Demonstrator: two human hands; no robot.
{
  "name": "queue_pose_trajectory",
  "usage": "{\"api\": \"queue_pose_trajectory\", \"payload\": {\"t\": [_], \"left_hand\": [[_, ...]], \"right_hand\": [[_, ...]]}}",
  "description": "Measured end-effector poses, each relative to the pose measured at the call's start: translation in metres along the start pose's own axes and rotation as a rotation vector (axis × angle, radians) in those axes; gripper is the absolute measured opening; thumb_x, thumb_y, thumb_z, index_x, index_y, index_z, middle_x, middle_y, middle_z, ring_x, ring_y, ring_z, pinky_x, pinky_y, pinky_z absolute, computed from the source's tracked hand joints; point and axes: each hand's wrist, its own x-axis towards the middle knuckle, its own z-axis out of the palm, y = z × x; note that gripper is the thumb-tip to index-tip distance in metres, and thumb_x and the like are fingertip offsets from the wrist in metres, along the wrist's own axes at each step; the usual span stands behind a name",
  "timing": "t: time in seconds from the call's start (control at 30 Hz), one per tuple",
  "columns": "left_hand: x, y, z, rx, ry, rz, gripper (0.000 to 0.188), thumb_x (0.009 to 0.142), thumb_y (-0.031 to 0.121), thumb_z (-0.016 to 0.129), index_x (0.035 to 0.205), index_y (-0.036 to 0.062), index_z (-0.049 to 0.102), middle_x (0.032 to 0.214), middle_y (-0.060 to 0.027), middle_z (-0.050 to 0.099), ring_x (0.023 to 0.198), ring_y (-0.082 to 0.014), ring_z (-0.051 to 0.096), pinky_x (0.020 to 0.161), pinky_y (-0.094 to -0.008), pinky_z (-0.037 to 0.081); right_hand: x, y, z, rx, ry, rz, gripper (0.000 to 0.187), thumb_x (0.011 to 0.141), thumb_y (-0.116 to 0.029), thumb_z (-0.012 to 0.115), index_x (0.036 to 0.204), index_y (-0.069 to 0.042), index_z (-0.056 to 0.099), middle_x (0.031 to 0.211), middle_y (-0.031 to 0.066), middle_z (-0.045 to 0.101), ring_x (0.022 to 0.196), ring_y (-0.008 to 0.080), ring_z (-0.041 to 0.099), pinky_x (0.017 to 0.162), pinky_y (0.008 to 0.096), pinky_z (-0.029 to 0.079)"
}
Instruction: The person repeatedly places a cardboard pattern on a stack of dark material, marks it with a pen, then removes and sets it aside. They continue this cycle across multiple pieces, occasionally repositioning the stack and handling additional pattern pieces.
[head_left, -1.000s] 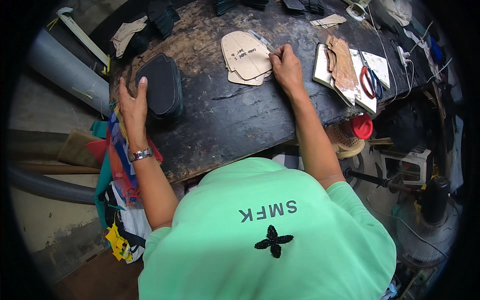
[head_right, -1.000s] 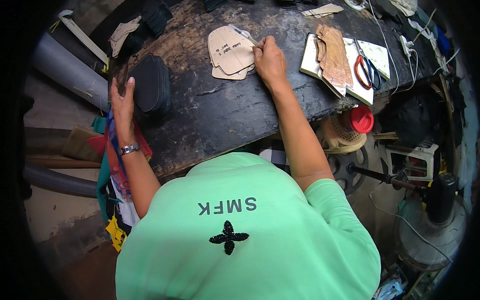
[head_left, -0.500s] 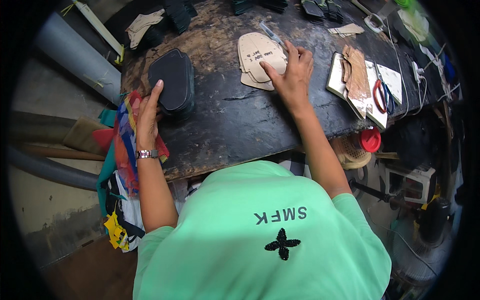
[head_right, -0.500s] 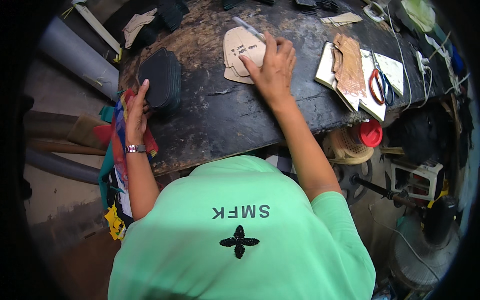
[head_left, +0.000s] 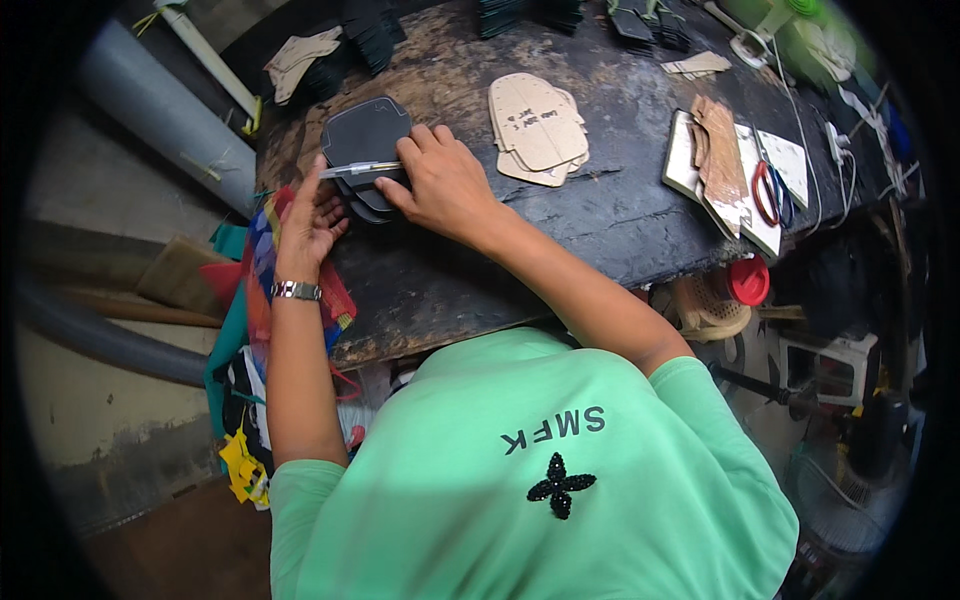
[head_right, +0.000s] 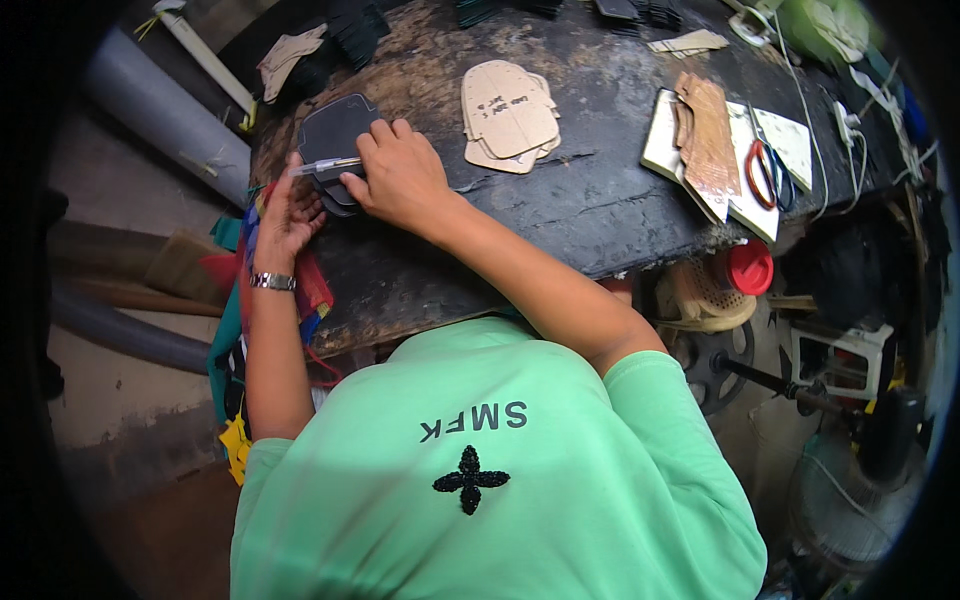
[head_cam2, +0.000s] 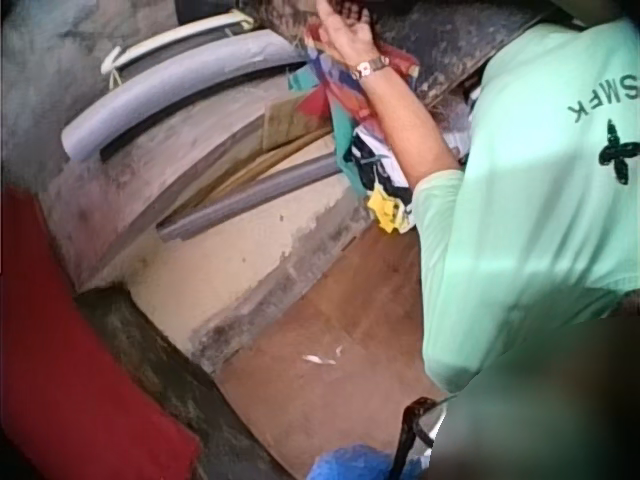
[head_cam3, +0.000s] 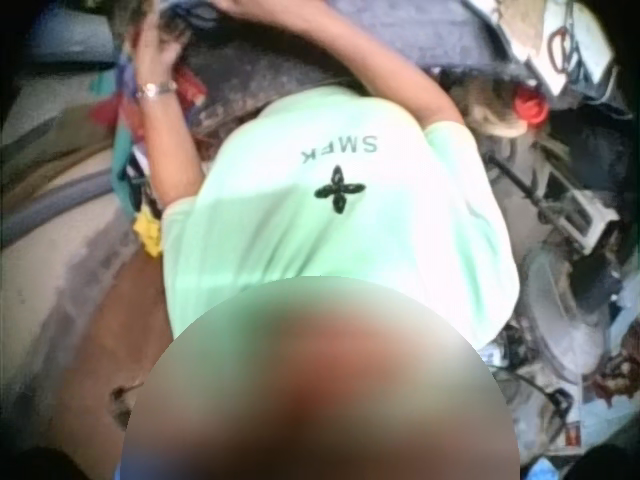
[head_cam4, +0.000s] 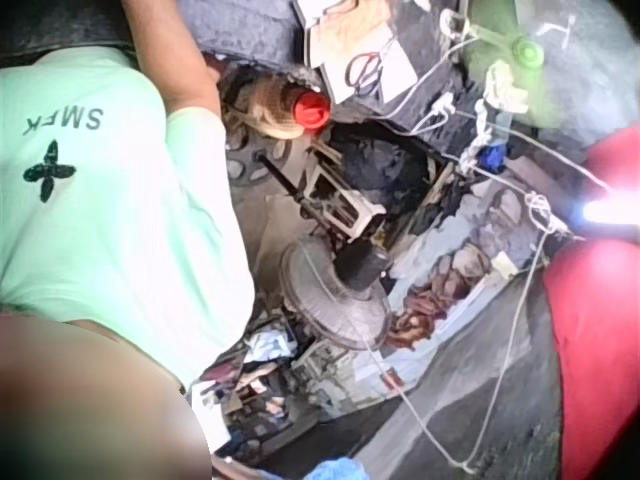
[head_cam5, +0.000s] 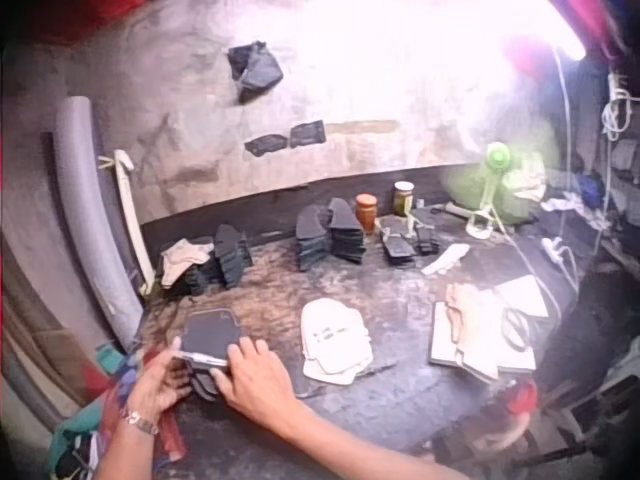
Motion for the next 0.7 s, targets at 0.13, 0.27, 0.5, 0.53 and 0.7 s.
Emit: {"api": "queue_pose_trajectory", "payload": {"t": [0.13, 0.27, 0.5, 0.53, 0.7], "left_hand": [[-0.01, 0.001, 0.02, -0.15, -0.329, 0.259, 0.057, 0.093, 0.051, 0.059, 0.121, 0.0015, 0.059, 0.114, -0.0072, 0.06, 0.106, -0.0179, 0.054, 0.09, -0.0353, 0.046], [-0.003, -0.026, 0.055, 0.073, -0.356, 0.542, 0.028, 0.099, 0.021, 0.057, 0.121, 0.0033, 0.062, 0.111, -0.0043, 0.065, 0.103, -0.0135, 0.058, 0.093, -0.0295, 0.046], [0.021, -0.044, 0.067, 0.502, -0.19, 0.692, 0.065, 0.089, 0.039, 0.07, 0.143, 0.0105, 0.047, 0.139, -0.0195, 0.049, 0.128, -0.0282, 0.049, 0.102, -0.0391, 0.045], [0.02, -0.042, 0.068, 0.48, -0.217, 0.656, 0.072, 0.087, 0.043, 0.071, 0.145, 0.0104, 0.045, 0.142, -0.0209, 0.046, 0.131, -0.0297, 0.047, 0.103, -0.0404, 0.045], [0.01, 0.002, 0.066, 0.594, -0.19, 0.781, 0.083, 0.076, 0.044, 0.081, 0.143, 0.0086, 0.049, 0.142, -0.0194, 0.043, 0.135, -0.0285, 0.04, 0.11, -0.0379, 0.035]], "right_hand": [[-0.006, 0.025, -0.009, 0.236, -0.1, 0.218, 0.041, 0.08, -0.022, 0.065, 0.112, 0.001, 0.054, 0.101, 0.0224, 0.064, 0.099, 0.0391, 0.058, 0.085, 0.0424, 0.049], [-0.007, 0.065, -0.012, 0.795, -0.305, 0.747, 0.034, 0.088, -0.018, 0.051, 0.117, -0.002, 0.055, 0.081, 0.0075, 0.059, 0.069, 0.0187, 0.056, 0.065, 0.0321, 0.047], [-0.017, 0.072, 0.003, 0.666, 0.287, 0.712, 0.05, 0.102, -0.042, 0.045, 0.096, 0.007, 0.056, 0.071, 0.0145, 0.06, 0.068, 0.0269, 0.058, 0.067, 0.0394, 0.047], [-0.017, 0.07, 0.004, 0.619, 0.255, 0.696, 0.052, 0.102, -0.043, 0.045, 0.099, 0.007, 0.056, 0.072, 0.0155, 0.06, 0.069, 0.0276, 0.058, 0.068, 0.039, 0.047], [0.009, 0.053, 0.021, 1.155, 0.167, 0.701, 0.031, 0.104, -0.024, 0.047, 0.114, 0.003, 0.059, 0.1, 0.0072, 0.067, 0.089, 0.0142, 0.059, 0.082, 0.0332, 0.049]]}}
